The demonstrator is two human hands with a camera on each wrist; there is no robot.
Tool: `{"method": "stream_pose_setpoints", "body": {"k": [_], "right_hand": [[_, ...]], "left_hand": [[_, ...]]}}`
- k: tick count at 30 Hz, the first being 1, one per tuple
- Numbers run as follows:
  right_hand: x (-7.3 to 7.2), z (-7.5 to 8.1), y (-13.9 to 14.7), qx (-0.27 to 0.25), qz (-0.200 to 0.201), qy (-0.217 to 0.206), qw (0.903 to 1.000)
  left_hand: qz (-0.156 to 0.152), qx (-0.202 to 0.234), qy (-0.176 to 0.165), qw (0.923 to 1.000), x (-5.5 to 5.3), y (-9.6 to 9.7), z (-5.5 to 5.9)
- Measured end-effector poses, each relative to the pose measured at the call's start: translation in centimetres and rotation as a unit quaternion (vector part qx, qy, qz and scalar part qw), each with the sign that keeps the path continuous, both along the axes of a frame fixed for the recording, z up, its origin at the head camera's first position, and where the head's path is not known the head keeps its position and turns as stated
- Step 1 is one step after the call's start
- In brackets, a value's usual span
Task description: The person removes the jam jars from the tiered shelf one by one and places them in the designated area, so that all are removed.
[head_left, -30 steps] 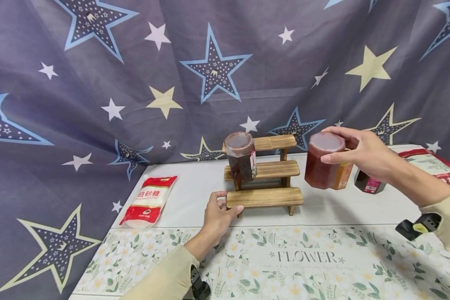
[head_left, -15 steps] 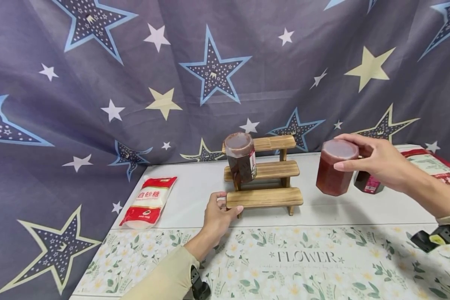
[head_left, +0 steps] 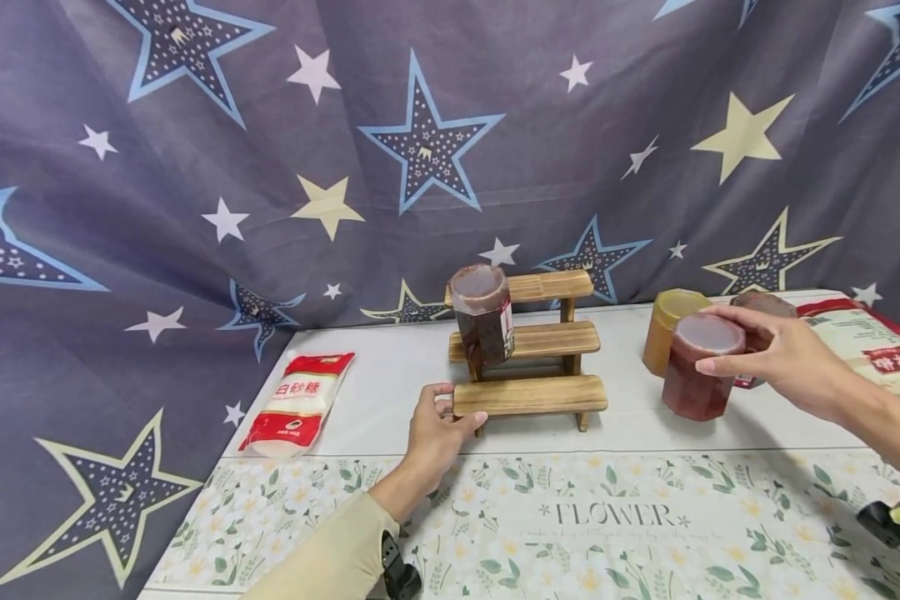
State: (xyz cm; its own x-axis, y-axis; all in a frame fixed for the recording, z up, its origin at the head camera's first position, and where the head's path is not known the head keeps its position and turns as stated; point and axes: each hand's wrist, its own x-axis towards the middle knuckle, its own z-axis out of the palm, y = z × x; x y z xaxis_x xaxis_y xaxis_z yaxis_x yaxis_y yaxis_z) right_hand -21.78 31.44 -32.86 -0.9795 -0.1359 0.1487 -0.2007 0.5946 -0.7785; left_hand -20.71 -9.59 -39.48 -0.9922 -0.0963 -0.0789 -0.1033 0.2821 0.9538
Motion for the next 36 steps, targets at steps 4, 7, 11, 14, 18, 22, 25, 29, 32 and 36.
{"method": "stream_pose_setpoints", "body": {"k": [4, 7, 11, 14, 18, 22, 25, 29, 32, 36], "right_hand": [[-0.1, -1.0, 0.7, 0.011, 0.0, 0.007, 0.9999], [-0.3, -1.6, 1.0, 0.0, 0.012, 0.003, 0.9999], [-0.2, -2.3, 1.1, -0.008, 0.014, -0.01, 0.9998], [-0.1, -2.6, 1.1, -0.004, 0.009, -0.023, 0.9997], [0.0, -3.0, 1.1, -0.008, 0.01, -0.036, 0.9993], [0.0, -3.2, 1.1, -0.025, 0.016, -0.036, 0.9989], [0.0, -3.4, 1.0, -0.044, 0.025, -0.034, 0.9982], [0.0, -3.6, 1.1, -0.06, 0.033, -0.039, 0.9969], [-0.1, -3.6, 1.2, -0.069, 0.035, -0.041, 0.9962], [-0.1, -3.4, 1.1, -0.075, 0.041, -0.039, 0.9956]], "left_hand": [[-0.003, 0.001, 0.003, 1.0, 0.0, 0.0, 0.0], [-0.004, 0.002, 0.003, 1.0, -0.1, 0.0, 0.0], [-0.004, 0.003, 0.002, 1.0, -0.1, -0.1, 0.0], [-0.005, 0.005, 0.001, 1.0, 0.0, -0.1, 0.1], [-0.007, 0.011, 0.001, 0.9999, 0.0, -0.1, 0.1], [-0.007, 0.008, 0.003, 0.9999, 0.0, -0.1, 0.1], [-0.007, 0.008, 0.005, 0.9999, 0.0, -0.1, 0.0], [-0.007, 0.009, 0.005, 0.9999, 0.0, -0.1, -0.1], [-0.005, 0.008, 0.006, 0.9999, 0.0, -0.1, -0.1], [-0.007, 0.008, 0.007, 0.9999, 0.1, 0.0, -0.1]]}}
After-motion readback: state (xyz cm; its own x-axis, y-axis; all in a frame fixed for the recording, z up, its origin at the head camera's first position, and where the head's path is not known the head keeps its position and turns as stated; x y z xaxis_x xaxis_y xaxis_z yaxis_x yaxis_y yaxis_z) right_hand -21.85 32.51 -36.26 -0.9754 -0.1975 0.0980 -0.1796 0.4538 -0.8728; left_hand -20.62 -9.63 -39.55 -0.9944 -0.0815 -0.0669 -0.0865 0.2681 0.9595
